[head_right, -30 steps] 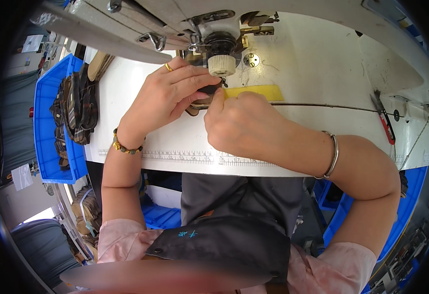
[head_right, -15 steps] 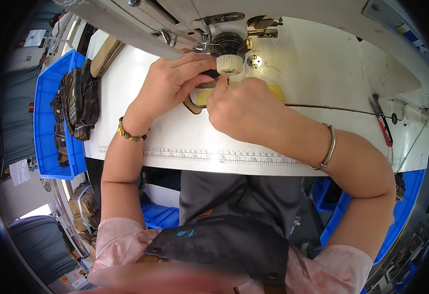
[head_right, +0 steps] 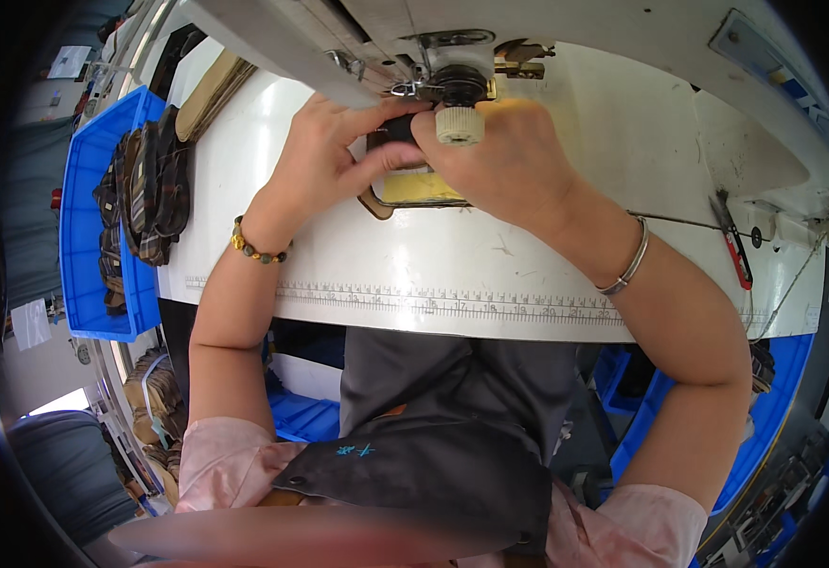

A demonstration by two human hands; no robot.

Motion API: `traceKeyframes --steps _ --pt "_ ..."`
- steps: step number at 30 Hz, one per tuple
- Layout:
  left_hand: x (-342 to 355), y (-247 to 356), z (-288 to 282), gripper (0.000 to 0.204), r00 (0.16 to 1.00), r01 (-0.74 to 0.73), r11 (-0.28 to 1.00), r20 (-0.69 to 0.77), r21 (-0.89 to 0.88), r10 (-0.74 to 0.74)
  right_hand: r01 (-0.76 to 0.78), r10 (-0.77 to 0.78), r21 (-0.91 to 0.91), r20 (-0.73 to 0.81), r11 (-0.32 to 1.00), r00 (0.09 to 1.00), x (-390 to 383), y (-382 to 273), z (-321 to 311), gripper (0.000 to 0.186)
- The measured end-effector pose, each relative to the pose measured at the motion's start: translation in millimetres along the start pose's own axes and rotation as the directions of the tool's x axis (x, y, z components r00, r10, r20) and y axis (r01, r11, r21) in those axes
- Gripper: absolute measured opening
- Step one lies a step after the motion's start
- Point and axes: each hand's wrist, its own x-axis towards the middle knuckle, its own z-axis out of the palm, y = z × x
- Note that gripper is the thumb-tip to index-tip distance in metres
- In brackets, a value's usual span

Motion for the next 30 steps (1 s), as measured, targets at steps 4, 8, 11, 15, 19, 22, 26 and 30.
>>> traceKeyframes --steps 4,8,11,15,19,22,26,30 --pt "-7.7 2.2 -5.6 0.041 0.999 -0.011 0.944 0.043 0.33 -0.003 -0.072 0.069 0.053 0.053 0.996 0.996 -4.3 1.2 4.6 0.008" --pt "-9.2 -2.1 5.2 0.041 0.996 -0.051 0.902 -0.042 0.428 0.076 -0.065 0.068 0.11 -0.02 0.992 0.998 1.2 -1.0 2.0 0.009" --pt "-8.9 -3.3 7.7 0.039 0.987 -0.084 0.899 -0.088 0.43 0.135 -0.013 0.013 0.017 0.016 1.0 1.0 3.5 -3.0 -3.0 0.01" --pt "-12.5 -2.7 8.5 0.038 0.991 -0.061 0.885 -0.079 0.462 0.109 -0.026 0.025 0.018 0.073 1.0 0.997 3.0 -4.0 -4.7 0.011" --pt "-9.6 -3.1 7.6 0.035 0.989 -0.084 0.878 -0.069 0.472 0.132 -0.063 0.062 0.022 0.047 0.998 0.997 1.3 -2.3 -1.9 0.011" --pt "-7.0 -3.3 10.6 0.033 0.975 -0.116 0.891 -0.12 0.438 0.186 -0.08 0.079 0.011 0.096 0.997 0.992 3.2 -0.3 -5.7 0.011" --pt "-8.9 -7.1 17.0 0.025 0.969 -0.156 0.884 -0.105 0.44 0.223 -0.11 0.104 0.063 0.094 0.992 0.99 -1.7 -1.3 2.6 0.01" --pt "-9.2 -14.4 26.8 0.015 0.963 -0.153 0.883 -0.135 0.444 0.235 -0.021 0.016 0.037 0.133 0.999 0.991 -3.7 0.2 5.4 0.009"
